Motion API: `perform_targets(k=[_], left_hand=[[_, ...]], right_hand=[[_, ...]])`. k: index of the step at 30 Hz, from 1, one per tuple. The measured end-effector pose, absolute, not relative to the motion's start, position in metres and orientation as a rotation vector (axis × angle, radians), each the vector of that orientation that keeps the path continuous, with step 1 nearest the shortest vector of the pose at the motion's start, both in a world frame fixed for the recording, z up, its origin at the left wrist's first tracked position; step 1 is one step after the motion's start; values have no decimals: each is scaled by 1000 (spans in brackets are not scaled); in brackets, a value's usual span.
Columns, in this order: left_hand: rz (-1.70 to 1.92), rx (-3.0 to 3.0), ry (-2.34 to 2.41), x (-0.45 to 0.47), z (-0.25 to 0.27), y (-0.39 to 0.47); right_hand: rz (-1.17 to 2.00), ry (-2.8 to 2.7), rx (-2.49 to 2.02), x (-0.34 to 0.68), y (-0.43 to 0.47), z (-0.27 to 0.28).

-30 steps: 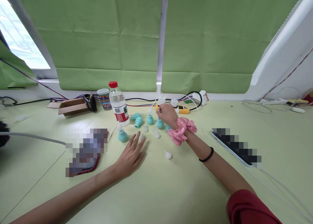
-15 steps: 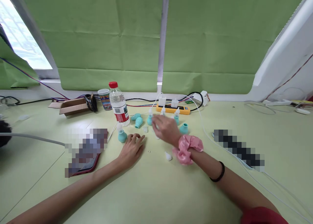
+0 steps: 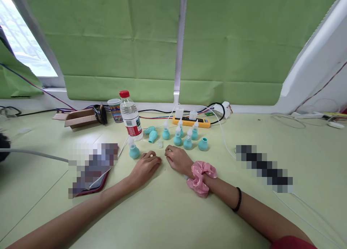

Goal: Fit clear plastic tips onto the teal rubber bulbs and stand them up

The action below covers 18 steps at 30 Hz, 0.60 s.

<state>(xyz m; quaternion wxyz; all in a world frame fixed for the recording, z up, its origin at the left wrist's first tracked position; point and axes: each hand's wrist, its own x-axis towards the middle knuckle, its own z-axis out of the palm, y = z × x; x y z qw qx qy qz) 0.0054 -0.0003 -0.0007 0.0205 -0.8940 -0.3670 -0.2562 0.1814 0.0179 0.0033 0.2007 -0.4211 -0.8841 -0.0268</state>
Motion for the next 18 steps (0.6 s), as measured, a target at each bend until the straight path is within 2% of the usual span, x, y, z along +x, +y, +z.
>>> perform_targets(k=[6, 11, 15, 18], left_hand=[[-923, -2786, -1012, 4, -3, -2], [-1355, -2833, -914, 5, 0, -17], [-1619, -2850, -1176, 5, 3, -30], [-1778, -2784, -1485, 2, 3, -31]], right_hand=[[17, -2366, -1218, 181, 16, 8], [23, -2320, -1307, 185, 20, 7], [44, -2283, -1259, 186, 20, 16], [125, -2187, -1065, 180, 4, 30]])
